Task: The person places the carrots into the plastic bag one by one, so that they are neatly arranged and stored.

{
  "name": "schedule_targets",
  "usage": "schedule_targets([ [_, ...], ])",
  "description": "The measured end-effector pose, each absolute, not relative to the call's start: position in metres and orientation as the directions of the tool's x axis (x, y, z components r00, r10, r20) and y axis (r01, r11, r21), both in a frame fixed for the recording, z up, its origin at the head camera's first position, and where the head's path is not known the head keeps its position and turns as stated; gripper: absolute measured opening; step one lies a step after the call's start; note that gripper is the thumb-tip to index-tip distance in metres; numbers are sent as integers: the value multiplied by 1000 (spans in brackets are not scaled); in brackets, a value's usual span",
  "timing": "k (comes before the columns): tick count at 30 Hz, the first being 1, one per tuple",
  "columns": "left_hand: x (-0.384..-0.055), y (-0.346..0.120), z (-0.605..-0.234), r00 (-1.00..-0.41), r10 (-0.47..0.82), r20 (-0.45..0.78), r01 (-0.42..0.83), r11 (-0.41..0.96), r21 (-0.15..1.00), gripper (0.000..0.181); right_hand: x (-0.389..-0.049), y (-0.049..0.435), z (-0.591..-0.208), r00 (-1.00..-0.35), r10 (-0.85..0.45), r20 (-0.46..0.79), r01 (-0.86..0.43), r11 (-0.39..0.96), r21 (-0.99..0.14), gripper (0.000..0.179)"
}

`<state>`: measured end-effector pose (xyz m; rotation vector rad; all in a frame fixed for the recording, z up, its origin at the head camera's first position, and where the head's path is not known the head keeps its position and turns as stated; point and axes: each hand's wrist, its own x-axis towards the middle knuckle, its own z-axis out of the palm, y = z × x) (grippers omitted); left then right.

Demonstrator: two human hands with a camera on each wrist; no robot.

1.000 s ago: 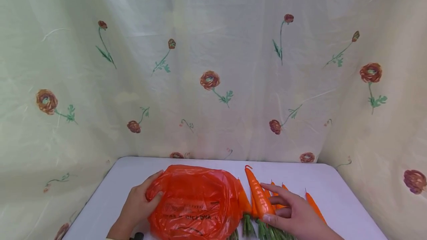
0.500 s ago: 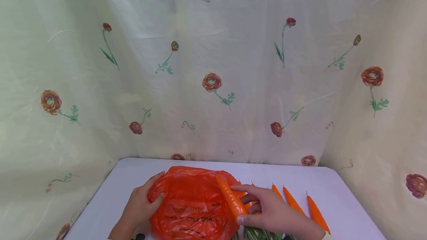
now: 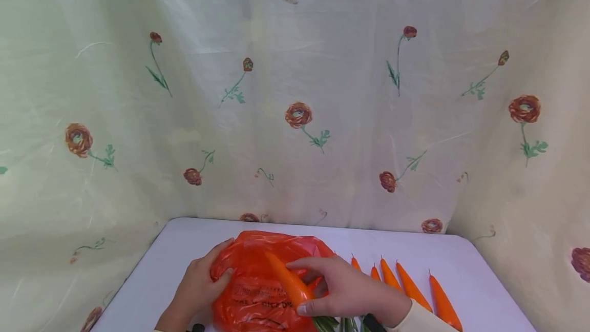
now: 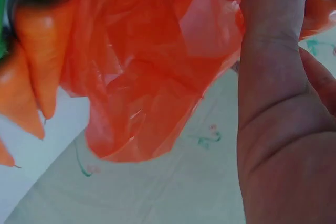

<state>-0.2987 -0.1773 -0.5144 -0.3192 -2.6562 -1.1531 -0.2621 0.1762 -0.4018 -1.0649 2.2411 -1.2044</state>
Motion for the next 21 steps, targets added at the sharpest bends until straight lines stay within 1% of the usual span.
schedule_targets([
  [3, -301, -179, -513, -948, 114, 297, 293, 676, 676, 73, -269, 165, -399, -619, -785, 8, -474, 365, -801, 61],
  [9, -306, -178, -512, -940, 134, 313, 316, 688, 653, 71, -281, 141, -401, -609, -788, -89, -444, 432, -785, 56],
  [14, -304, -178, -515, -944, 163, 286, 319, 674, 667, 73, -289, 118, -409, -574, -798, -182, -432, 484, -761, 53],
  [16, -302, -179, -517, -947, 169, 275, 315, 669, 674, 74, -295, 109, -412, -562, -804, -194, -448, 494, -745, 52],
  [18, -300, -181, -517, -946, 171, 276, 318, 662, 679, 74, -301, 99, -413, -571, -798, -194, -473, 513, -716, 51],
  [21, -301, -182, -516, -945, 171, 278, 320, 648, 691, 75, -311, 86, -414, -612, -765, -198, -491, 564, -664, 49],
])
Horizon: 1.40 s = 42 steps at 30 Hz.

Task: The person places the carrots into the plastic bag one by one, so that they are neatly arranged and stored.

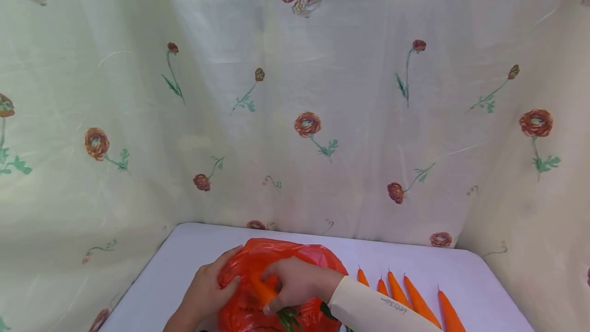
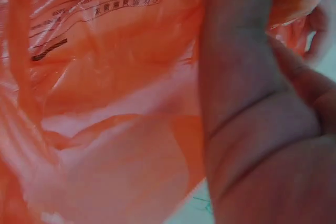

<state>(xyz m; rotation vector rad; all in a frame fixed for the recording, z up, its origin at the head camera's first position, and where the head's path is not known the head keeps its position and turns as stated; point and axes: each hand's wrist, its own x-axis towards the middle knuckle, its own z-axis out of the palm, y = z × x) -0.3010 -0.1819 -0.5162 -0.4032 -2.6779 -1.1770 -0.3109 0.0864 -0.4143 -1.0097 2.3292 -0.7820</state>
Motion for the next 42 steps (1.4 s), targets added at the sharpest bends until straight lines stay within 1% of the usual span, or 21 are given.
schedule_targets([
  [4, -301, -181, -517, -948, 173, 267, 314, 635, 706, 75, -316, 76, -425, -696, -683, -219, -421, 636, -647, 49],
  [6, -301, -180, -518, -947, 176, 269, 319, 629, 709, 74, -317, 72, -433, -735, -636, -234, -342, 646, -682, 49],
  [9, -302, -177, -519, -944, 186, 274, 329, 620, 713, 72, -318, 69, -448, -780, -573, -253, -211, 621, -755, 50],
  [11, -303, -175, -519, -943, 189, 274, 331, 618, 713, 71, -319, 68, -457, -798, -539, -269, -122, 581, -805, 51],
  [15, -303, -172, -517, -946, 187, 266, 324, 625, 710, 72, -320, 68, -474, -821, -500, -277, 12, 470, -883, 60],
  [19, -304, -171, -515, -946, 180, 271, 322, 633, 704, 73, -322, 66, -486, -808, -507, -300, 156, 307, -939, 68],
  [22, -305, -171, -514, -946, 175, 272, 320, 636, 703, 73, -322, 64, -491, -793, -522, -314, 239, 208, -949, 69],
  [26, -305, -170, -515, -948, 179, 264, 316, 632, 708, 73, -321, 61, -498, -800, -511, -314, 278, 147, -949, 70],
  [33, -303, -171, -517, -955, 169, 244, 295, 641, 709, 73, -322, 54, -512, -820, -493, -290, 287, 83, -954, 74],
  [37, -303, -173, -517, -958, 170, 229, 284, 642, 712, 73, -324, 53, -517, -814, -497, -302, 294, 96, -951, 75],
  [42, -303, -176, -518, -963, 154, 220, 267, 650, 712, 74, -328, 49, -522, -817, -499, -290, 271, 111, -956, 70],
])
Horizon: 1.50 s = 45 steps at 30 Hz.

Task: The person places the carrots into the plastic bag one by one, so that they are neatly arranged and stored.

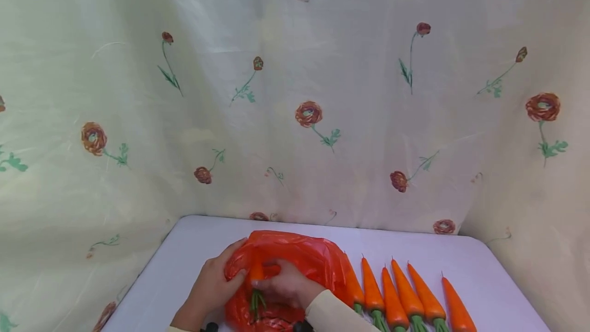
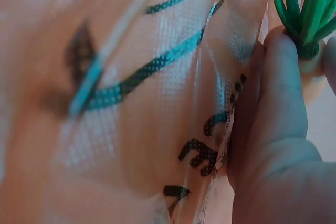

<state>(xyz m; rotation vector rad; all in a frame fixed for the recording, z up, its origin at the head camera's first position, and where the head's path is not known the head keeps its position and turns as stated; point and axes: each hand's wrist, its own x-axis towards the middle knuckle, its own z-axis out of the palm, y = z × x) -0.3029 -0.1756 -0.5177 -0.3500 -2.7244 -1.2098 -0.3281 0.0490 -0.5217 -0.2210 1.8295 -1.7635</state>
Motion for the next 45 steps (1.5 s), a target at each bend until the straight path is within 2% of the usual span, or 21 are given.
schedule_targets([
  [9, -303, -174, -518, -964, 158, 213, 265, 644, 718, 75, -327, 43, -528, -858, -412, -308, 268, 153, -951, 64],
  [16, -303, -173, -518, -967, 156, 203, 255, 643, 722, 76, -326, 40, -525, -861, -386, -331, 265, 216, -940, 50],
  [27, -303, -173, -516, -963, 155, 222, 267, 669, 693, 74, -323, 45, -517, -858, -407, -314, 261, 180, -948, 53],
  [34, -305, -174, -516, -964, 144, 222, 259, 685, 681, 74, -310, 53, -483, -886, -412, -215, 153, 178, -972, 43],
  [39, -304, -173, -517, -965, 127, 228, 253, 679, 690, 74, -293, 73, -450, -883, -454, -121, 52, 161, -986, 45],
  [45, -302, -171, -515, -959, 129, 252, 272, 661, 699, 73, -270, 115, -431, -871, -479, -107, 49, 131, -990, 50],
])
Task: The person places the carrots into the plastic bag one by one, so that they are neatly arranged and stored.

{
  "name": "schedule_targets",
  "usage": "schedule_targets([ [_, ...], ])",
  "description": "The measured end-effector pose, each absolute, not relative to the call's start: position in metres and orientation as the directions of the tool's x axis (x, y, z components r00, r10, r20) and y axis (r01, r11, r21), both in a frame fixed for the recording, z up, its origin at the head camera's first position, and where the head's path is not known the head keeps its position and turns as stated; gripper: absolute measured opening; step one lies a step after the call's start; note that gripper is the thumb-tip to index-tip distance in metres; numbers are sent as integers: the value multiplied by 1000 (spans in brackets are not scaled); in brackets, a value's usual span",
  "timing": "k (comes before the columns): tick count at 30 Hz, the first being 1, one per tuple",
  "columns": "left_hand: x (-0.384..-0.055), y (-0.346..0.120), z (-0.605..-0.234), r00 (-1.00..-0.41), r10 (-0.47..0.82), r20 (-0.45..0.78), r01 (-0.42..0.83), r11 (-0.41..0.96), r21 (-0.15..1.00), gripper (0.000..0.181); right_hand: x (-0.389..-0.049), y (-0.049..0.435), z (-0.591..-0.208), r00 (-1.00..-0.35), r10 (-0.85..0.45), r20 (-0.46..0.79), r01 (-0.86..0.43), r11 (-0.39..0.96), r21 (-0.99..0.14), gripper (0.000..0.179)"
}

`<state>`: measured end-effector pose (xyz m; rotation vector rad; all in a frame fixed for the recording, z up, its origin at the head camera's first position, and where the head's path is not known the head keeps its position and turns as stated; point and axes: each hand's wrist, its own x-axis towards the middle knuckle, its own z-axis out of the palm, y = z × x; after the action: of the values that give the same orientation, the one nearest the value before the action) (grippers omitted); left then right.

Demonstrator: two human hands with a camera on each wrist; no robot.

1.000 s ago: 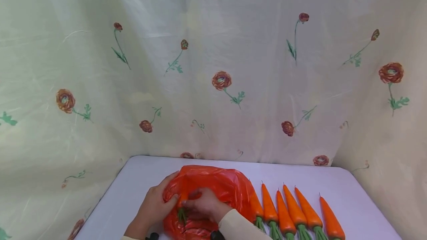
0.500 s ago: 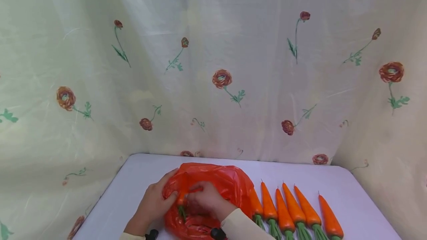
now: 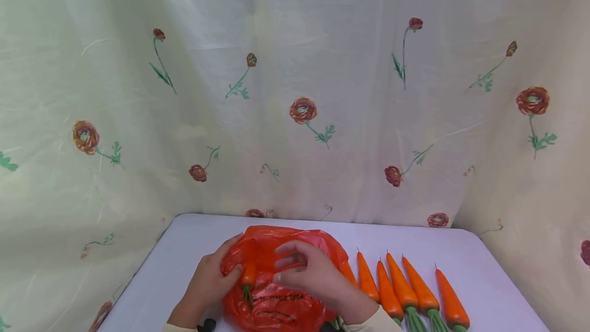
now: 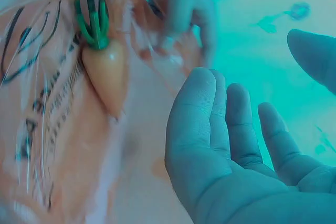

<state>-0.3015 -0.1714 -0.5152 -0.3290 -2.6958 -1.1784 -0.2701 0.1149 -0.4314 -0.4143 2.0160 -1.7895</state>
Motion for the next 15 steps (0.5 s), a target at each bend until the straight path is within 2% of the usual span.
schedule_targets([
  [8, -300, -174, -514, -962, 116, 246, 262, 631, 730, 74, -240, 181, -421, -899, -413, -144, 95, 136, -986, 57],
  [15, -299, -173, -514, -961, 108, 254, 264, 627, 733, 73, -223, 244, -428, -921, -374, -111, 35, 204, -978, 61],
])
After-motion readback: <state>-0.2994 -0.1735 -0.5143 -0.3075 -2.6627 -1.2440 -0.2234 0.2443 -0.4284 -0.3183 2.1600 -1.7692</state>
